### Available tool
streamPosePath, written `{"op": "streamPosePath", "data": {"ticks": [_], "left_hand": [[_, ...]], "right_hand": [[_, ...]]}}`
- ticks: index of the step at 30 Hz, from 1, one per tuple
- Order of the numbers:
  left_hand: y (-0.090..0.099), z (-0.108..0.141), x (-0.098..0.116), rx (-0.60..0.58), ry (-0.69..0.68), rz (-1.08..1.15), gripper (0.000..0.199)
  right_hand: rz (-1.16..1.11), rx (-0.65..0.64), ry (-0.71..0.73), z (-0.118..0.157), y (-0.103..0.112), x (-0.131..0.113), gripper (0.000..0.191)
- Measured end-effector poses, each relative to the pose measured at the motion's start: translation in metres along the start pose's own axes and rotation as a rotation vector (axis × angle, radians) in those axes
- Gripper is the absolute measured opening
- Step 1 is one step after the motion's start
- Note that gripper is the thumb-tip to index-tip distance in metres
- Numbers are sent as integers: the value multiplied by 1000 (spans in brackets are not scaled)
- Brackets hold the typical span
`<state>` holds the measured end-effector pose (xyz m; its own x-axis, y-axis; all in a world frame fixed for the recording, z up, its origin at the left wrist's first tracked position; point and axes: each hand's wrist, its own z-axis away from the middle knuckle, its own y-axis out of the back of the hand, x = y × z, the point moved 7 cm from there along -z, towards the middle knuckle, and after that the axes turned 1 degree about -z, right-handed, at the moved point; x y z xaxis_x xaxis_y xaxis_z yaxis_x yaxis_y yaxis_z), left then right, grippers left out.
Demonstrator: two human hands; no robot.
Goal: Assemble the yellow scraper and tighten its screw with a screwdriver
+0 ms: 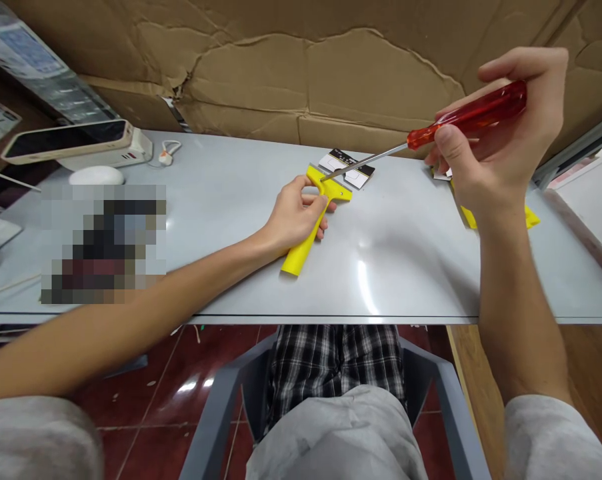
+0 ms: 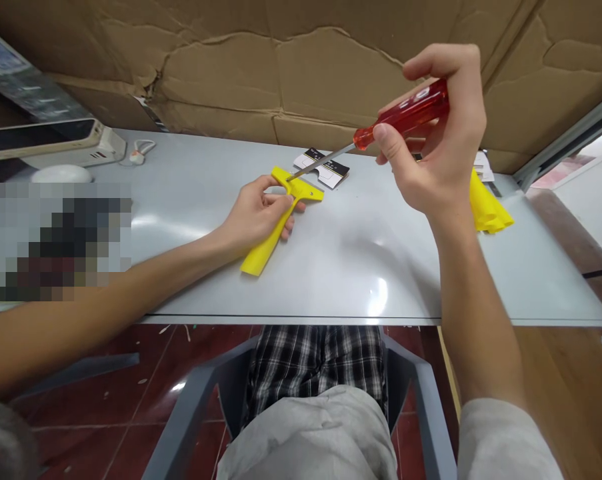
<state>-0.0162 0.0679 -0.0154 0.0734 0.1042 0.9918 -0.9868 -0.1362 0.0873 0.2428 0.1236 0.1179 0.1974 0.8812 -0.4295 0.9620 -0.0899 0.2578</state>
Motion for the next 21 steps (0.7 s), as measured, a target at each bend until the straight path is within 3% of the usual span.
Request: {"op": "streamPosePath", "data": {"ticks": [3, 9, 15, 21], "left_hand": [[0, 0, 0, -1, -12, -3, 19], [1, 1, 0, 3, -27, -5, 23], [0, 1, 0, -11, -28, -24, 23], [-1, 1, 1, -8, -10, -34, 19]], "right_hand": [[67, 26, 186, 2, 1, -16, 48], [256, 160, 116, 4, 6, -14, 43], [144, 90, 246, -5, 4, -14, 54], [68, 32, 216, -7, 8, -26, 55]]}}
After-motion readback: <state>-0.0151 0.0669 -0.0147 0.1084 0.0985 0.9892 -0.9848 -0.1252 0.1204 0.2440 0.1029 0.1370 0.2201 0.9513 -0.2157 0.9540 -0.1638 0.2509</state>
